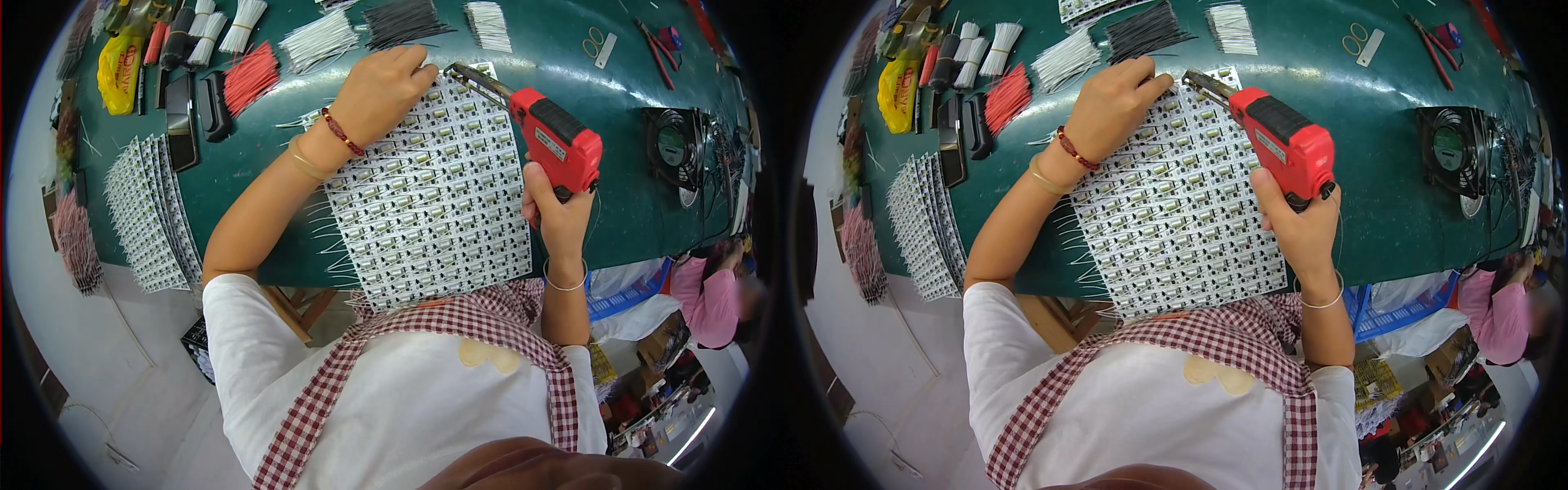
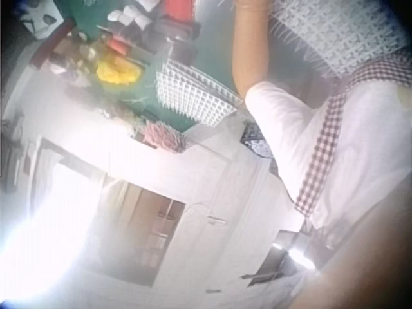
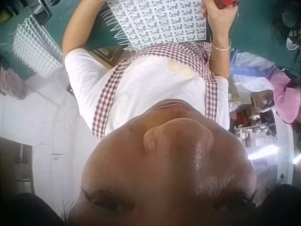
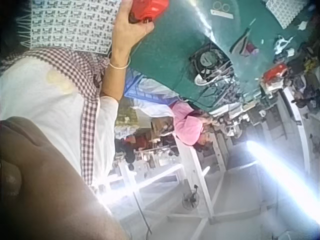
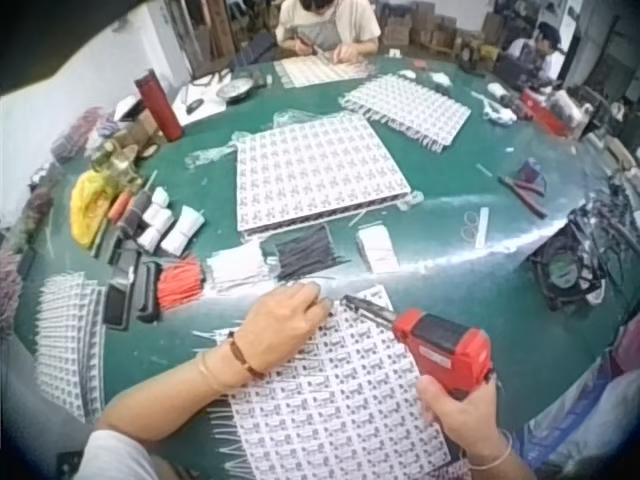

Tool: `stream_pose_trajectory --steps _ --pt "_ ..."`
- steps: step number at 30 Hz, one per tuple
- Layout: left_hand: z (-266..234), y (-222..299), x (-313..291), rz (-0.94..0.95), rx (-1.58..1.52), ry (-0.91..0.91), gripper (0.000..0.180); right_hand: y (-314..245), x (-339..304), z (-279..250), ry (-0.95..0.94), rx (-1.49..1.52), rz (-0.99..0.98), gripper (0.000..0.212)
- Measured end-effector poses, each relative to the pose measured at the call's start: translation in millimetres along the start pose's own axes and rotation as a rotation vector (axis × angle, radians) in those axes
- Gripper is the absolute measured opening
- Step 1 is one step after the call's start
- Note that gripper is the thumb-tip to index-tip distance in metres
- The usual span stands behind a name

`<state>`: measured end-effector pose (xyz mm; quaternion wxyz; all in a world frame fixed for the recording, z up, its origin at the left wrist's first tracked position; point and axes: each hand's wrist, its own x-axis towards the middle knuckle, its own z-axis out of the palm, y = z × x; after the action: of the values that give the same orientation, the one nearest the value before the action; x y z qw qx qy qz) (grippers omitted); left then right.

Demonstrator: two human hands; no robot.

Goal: The person assembles circuit boards by placing sleeves onto component leads by hand and soldering the leads using a soldering iron.

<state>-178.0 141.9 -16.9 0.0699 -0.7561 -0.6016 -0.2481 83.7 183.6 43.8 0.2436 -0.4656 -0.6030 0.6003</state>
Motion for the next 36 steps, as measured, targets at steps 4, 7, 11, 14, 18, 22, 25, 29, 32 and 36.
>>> stream_pose_trajectory --steps 4,7,11,14,18,22,25,29,32,36 --pt "-1 1 1 -0.007 -0.012 -0.003 0.019 -2 -1 1 -0.003 0.021 0.002 0.012" --pt "-2 1 0 -0.012 -0.021 -0.015 0.02 -2 -2 3 0.007 0.025 0.005 0.014" --pt "-2 1 2 -0.005 -0.023 -0.031 0.021 -2 -3 2 0.025 -0.014 0.017 0.014" --pt "-1 2 0 -0.01 -0.014 -0.042 0.022 -12 -5 6 0.05 0.078 0.03 0.015" --pt "-3 3 -1 -0.021 -0.005 -0.058 0.022 -9 -4 5 0.018 0.003 0.005 0.008" --pt "-3 4 0 -0.018 -0.009 -0.061 0.021 -5 -5 4 0.005 0.013 0.032 0.015" --pt "-3 5 1 -0.026 0.001 -0.075 0.021 -8 -5 6 0.019 0.028 0.028 0.014" --pt "-3 4 1 -0.023 0.0 -0.074 0.021 -13 -6 5 0.073 -0.004 0.0 0.02" --pt "-4 5 1 -0.027 0.001 -0.073 0.021 -15 -4 2 0.043 0.024 -0.018 0.025" --pt "-5 6 1 -0.027 0.022 -0.076 0.021 -14 -5 3 0.017 0.028 0.027 0.026"
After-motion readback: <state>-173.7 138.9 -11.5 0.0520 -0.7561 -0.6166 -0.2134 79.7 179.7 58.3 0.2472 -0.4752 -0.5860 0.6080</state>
